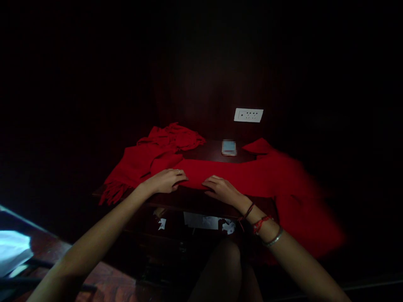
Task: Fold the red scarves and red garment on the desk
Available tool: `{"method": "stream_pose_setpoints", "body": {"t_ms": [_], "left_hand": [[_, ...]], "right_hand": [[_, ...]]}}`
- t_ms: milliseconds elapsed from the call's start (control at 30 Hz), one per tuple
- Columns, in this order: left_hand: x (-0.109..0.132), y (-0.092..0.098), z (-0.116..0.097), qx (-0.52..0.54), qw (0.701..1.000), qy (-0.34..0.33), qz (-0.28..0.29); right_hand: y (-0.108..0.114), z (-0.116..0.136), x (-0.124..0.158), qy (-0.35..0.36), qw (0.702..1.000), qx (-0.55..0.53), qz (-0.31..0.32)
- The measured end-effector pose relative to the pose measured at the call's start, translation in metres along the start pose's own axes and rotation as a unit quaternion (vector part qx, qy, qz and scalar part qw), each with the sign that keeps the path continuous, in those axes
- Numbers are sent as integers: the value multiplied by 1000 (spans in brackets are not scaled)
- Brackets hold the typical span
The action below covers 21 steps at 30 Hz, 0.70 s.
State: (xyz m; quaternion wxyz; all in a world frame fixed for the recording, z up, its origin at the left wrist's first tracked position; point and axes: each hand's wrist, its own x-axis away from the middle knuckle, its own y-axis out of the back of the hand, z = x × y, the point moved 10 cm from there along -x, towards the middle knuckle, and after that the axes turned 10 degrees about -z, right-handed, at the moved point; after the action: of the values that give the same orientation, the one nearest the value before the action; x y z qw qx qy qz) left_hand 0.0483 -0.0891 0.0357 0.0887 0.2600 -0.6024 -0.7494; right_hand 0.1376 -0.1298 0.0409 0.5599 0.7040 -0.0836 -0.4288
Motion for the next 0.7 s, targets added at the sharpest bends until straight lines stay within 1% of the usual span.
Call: {"method": "stream_pose_setpoints", "body": {"t_ms": [100, 167, 200, 300, 400, 467, 500, 567, 633, 700], "left_hand": [[3, -5, 8, -77, 997, -15, 25], [2, -5, 13, -106, 994, -17, 20], [0, -3, 16, -116, 993, -13, 10], [-4, 11, 22, -130, 991, 11, -41], [-8, 25, 23, -125, 987, 28, -92], [-7, 24, 19, -103, 990, 22, -93], [-6, 19, 16, -85, 993, 15, -79], [0, 6, 12, -32, 999, -1, -31], [6, -5, 12, 35, 999, -1, 36], [11, -14, 16, 98, 988, 16, 120]], "right_hand": [[-14, 7, -13, 22, 997, 56, 48], [-22, 8, -20, 27, 994, 87, 67], [-23, 7, -23, 24, 993, 98, 67], [-18, -1, -31, -13, 992, 116, 42], [-2, -9, -33, -59, 987, 147, -11], [4, -9, -30, -64, 984, 162, -34], [3, -8, -27, -58, 985, 161, -33], [-5, -2, -19, -36, 990, 138, -10], [-13, 2, -10, -18, 995, 97, 8], [-15, 4, -3, -9, 998, 56, 2]]}}
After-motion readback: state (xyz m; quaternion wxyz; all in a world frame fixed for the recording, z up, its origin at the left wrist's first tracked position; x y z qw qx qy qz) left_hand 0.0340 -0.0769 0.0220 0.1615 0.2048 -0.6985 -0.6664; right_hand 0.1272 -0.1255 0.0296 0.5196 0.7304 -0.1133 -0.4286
